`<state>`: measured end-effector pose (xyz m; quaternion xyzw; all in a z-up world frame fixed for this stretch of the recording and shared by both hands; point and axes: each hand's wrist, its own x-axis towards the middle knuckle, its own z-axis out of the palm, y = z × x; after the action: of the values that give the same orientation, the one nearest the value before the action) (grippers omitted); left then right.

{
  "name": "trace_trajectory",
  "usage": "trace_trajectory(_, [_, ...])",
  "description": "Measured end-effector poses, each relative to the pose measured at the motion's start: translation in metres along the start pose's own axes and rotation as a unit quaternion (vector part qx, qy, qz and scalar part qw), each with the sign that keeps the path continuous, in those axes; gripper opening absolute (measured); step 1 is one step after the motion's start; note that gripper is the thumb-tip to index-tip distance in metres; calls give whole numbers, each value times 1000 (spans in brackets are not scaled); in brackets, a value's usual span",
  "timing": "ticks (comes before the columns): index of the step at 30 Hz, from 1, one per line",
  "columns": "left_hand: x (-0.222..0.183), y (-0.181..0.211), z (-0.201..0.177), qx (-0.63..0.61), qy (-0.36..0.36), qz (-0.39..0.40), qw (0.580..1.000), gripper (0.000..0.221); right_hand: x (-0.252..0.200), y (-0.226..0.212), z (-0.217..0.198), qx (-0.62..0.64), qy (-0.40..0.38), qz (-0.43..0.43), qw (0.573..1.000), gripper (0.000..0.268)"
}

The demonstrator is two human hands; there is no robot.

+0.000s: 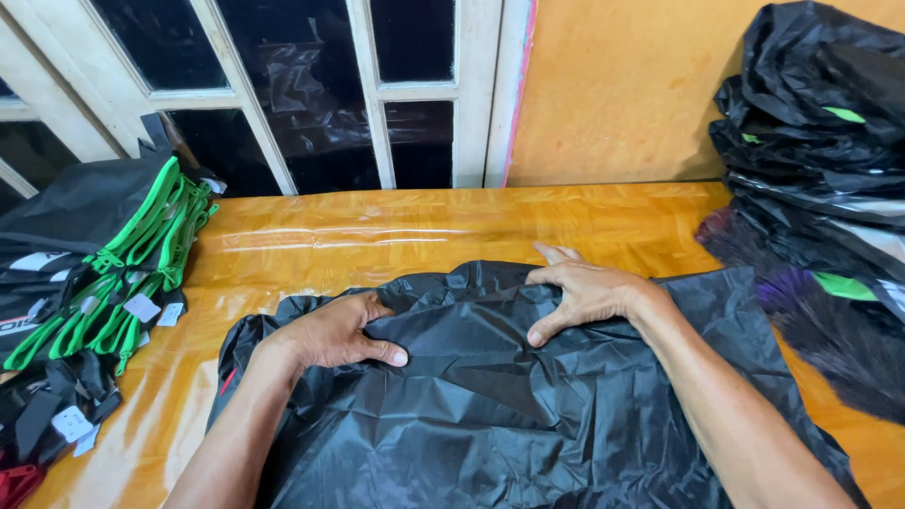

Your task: Dusting, folding, and rolling a black raincoat on a table to prepare it for storage or shipping.

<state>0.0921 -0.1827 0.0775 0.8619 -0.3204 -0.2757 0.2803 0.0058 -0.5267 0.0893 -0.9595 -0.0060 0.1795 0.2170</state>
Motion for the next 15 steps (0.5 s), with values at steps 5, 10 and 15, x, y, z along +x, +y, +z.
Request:
trace_trajectory(5, [-6, -6, -3, 121, 49, -12, 991, 48, 9, -10, -2, 34, -46, 30, 998, 83])
trace_trajectory(10, [-13, 1, -12, 82, 53, -46, 994, 55, -14, -5, 7, -41, 124, -202, 971, 32])
trace_trajectory(15, [-35, 1, -10, 117, 90, 123, 981, 32, -100, -38, 29, -240, 286, -357, 856, 9])
